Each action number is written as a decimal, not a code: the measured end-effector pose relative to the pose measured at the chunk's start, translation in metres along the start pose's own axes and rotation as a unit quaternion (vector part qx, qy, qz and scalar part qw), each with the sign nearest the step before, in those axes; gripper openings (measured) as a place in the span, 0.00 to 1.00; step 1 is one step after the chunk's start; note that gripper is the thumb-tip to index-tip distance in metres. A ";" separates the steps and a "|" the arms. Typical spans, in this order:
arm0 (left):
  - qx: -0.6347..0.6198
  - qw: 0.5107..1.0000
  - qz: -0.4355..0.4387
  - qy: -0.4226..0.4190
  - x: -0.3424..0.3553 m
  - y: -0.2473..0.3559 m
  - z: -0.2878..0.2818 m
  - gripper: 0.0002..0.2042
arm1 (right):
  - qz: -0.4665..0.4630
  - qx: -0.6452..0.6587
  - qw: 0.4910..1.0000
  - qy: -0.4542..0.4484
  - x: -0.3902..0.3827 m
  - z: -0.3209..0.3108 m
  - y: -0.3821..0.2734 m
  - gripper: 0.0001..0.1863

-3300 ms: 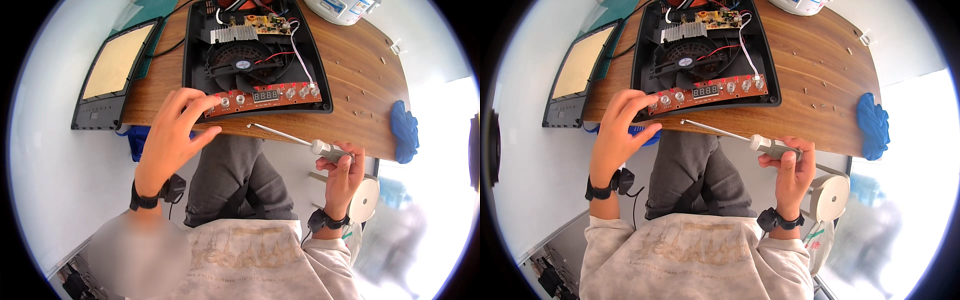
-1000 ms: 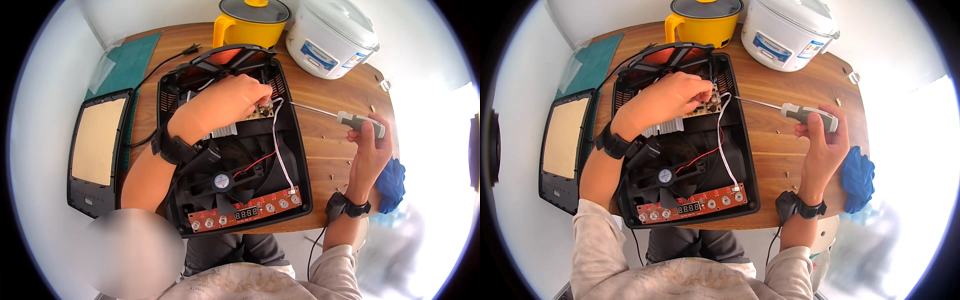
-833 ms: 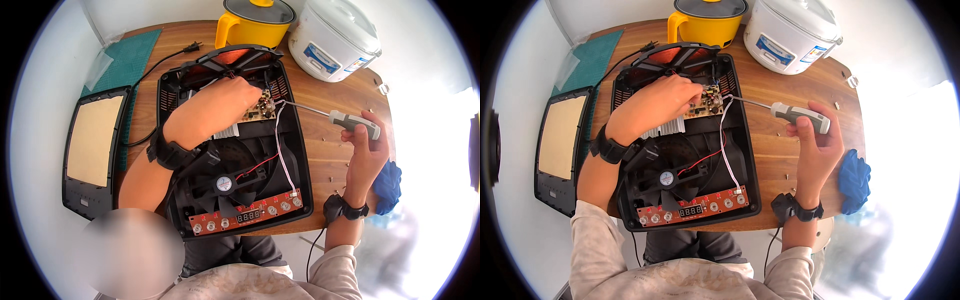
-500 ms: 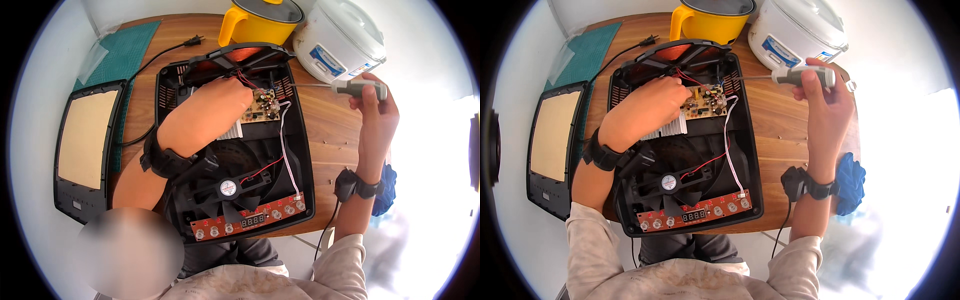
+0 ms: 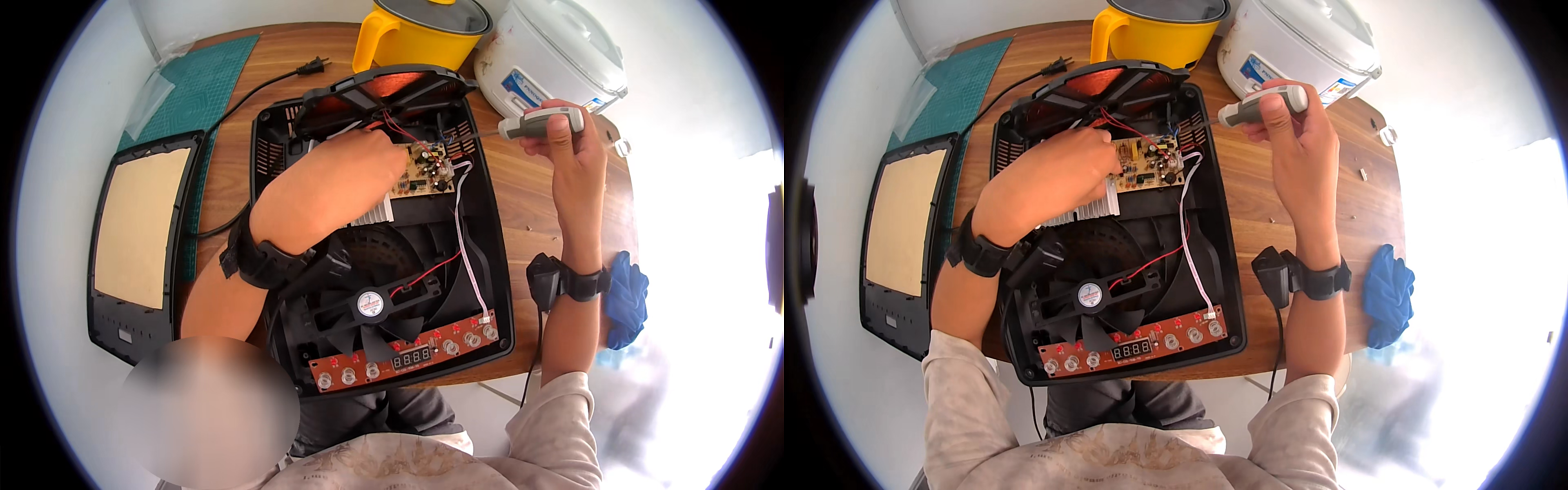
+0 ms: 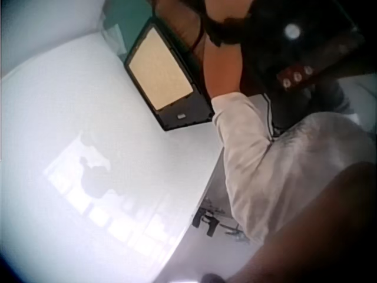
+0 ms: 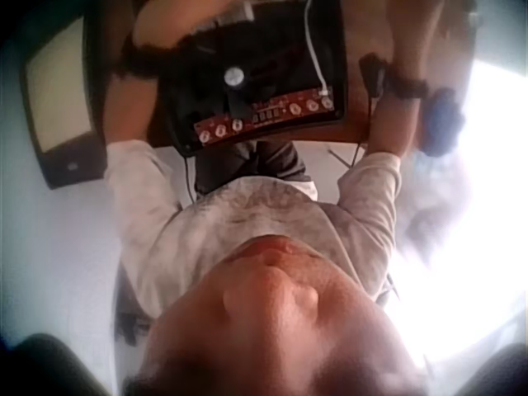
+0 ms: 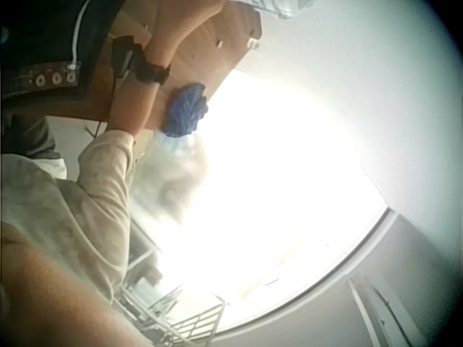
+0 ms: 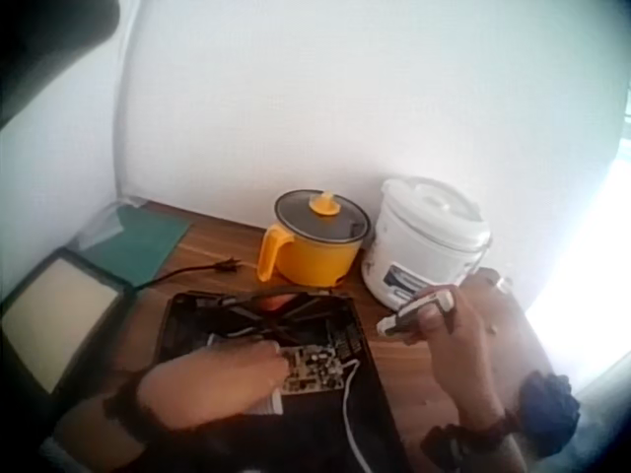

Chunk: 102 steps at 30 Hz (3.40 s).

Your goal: The person uses a screwdriver to work on the internal components of an open electronic device, likely a rice cooker. They repeatedly tighten and loosen screws on the circuit board and control panel while manipulating wires.

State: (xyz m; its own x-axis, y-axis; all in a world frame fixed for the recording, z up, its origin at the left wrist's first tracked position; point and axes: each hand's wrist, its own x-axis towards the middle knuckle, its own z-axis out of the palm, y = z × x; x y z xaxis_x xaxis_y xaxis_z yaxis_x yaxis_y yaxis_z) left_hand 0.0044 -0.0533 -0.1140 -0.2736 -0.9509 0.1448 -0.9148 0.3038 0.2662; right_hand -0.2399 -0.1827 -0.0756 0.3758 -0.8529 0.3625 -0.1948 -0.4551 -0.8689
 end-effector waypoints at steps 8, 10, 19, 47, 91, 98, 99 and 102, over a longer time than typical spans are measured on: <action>-0.011 0.999 -0.035 -0.023 0.002 0.000 -0.002 0.11 | -0.026 -0.008 1.000 -0.006 0.004 -0.002 0.011 0.21; -0.023 0.999 -0.023 -0.002 0.001 0.001 -0.003 0.12 | -0.040 -0.008 0.999 -0.002 0.005 0.001 0.013 0.21; -0.058 0.997 -0.004 0.057 -0.007 -0.005 0.004 0.12 | -0.022 -0.030 0.999 0.002 0.006 0.003 0.019 0.21; -0.102 0.994 0.042 0.004 -0.008 0.007 -0.052 0.06 | -0.018 0.023 0.997 0.074 0.014 -0.024 0.008 0.22; -0.034 0.988 -0.034 -0.149 0.002 0.009 -0.022 0.27 | 0.079 -0.444 0.857 -0.249 0.006 -0.018 0.036 0.08; -0.001 0.992 -0.056 -0.117 0.000 -0.004 -0.006 0.31 | 0.057 -0.433 0.858 -0.270 0.002 -0.018 0.062 0.06; -0.002 0.989 -0.059 -0.132 0.001 -0.003 -0.007 0.32 | 0.056 -0.438 0.854 -0.277 0.002 -0.018 0.064 0.06; -0.011 0.983 -0.073 -0.169 0.008 0.005 -0.013 0.32 | 0.051 -0.438 0.854 -0.276 0.002 -0.021 0.069 0.06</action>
State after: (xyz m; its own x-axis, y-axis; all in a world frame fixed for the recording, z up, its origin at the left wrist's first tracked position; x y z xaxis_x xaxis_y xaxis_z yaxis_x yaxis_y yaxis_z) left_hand 0.0015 -0.0582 -0.0993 -0.2270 -0.9486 -0.2203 -0.9459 0.1609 0.2819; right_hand -0.2713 -0.2213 -0.1277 0.6395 -0.7589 -0.1231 -0.7639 -0.6090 -0.2135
